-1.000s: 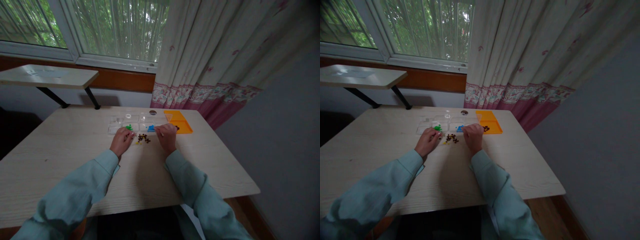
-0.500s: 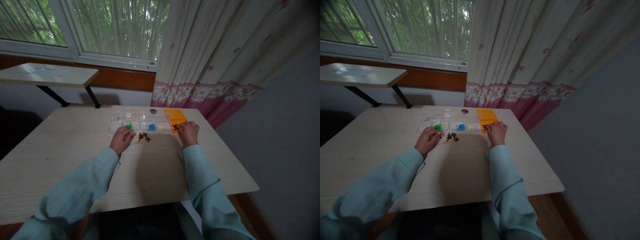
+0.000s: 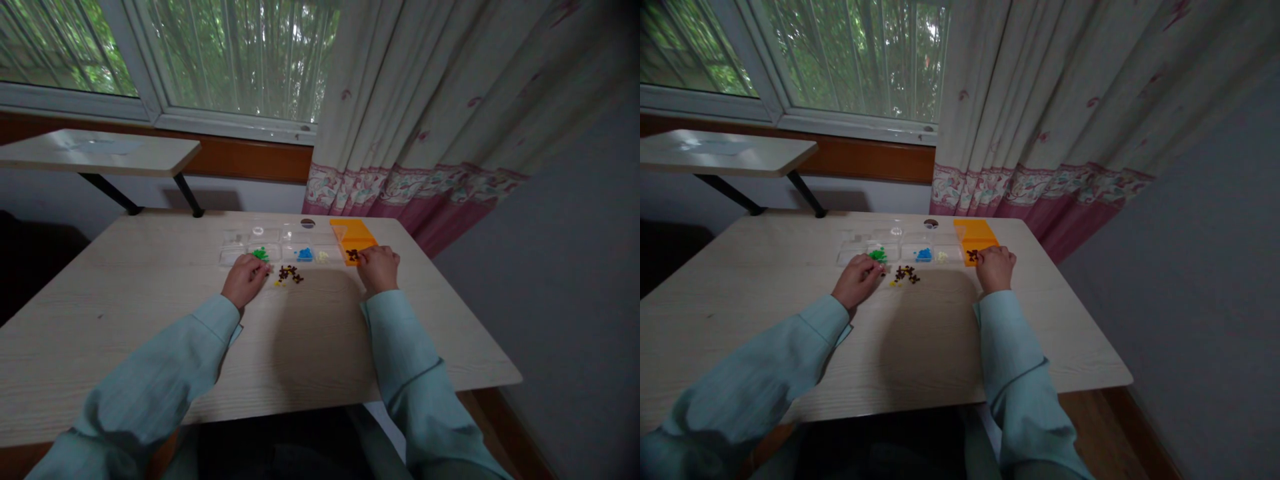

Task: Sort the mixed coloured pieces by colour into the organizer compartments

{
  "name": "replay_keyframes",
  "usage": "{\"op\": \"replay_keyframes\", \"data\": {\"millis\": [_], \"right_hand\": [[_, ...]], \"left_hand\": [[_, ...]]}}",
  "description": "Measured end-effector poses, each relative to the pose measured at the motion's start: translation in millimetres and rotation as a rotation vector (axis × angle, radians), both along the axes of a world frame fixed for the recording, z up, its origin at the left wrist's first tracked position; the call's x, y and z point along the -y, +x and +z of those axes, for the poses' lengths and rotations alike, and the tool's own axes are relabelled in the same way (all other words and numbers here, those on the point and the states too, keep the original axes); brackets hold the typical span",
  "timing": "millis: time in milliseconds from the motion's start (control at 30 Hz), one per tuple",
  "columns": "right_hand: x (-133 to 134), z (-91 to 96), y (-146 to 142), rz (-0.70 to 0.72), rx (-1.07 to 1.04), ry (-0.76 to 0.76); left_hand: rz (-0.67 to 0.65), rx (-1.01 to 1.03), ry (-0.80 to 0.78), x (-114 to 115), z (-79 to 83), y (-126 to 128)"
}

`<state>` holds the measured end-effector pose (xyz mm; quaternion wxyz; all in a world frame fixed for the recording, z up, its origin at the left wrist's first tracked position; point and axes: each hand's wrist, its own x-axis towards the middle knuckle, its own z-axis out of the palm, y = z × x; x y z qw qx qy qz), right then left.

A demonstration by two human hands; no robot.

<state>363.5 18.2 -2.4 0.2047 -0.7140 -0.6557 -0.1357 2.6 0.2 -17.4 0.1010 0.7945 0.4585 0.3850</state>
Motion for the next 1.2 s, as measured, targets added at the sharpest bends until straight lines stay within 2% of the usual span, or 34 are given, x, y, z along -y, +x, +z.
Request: {"op": "replay_keyframes", "data": {"millis": [200, 333, 400, 467, 567, 700, 867, 1200], "right_hand": [[-0.8, -0.8, 3.2, -0.016, -0.050, 0.061], [-0.3, 7.5, -6.5, 0.007, -0.174, 0.186], [-0.4, 10.3, -17.8, 0.069, -0.230, 0.194], [0.1, 9.5, -32.7, 0.193, -0.240, 0.119], [2.8, 2.6, -57.7, 0.374, -0.216, 0.035], [9.3, -5.9, -86.4, 0.525, -0.229, 0.004], [17.5, -8.0, -107.0, 0.596, -0.222, -0.005], [22.3, -13.9, -116.5, 0.708, -0.273, 0.057]], "left_hand": [[0.002, 0.001, -0.004, 2.2, 3.0, 2.0], [0.004, -0.008, 0.007, 1.1, 2.0, 1.2], [0.002, -0.031, 0.014, 0.6, 2.8, -0.9], [-0.002, -0.068, 0.022, 0.3, 4.4, -4.5], [-0.042, -0.149, 0.014, -0.1, 5.9, -11.8], [-0.083, -0.242, -0.007, -1.3, 3.5, -19.5], [-0.080, -0.291, -0.011, -2.0, 1.5, -19.0], [0.021, -0.432, 0.024, 5.2, 9.8, -7.8]]}}
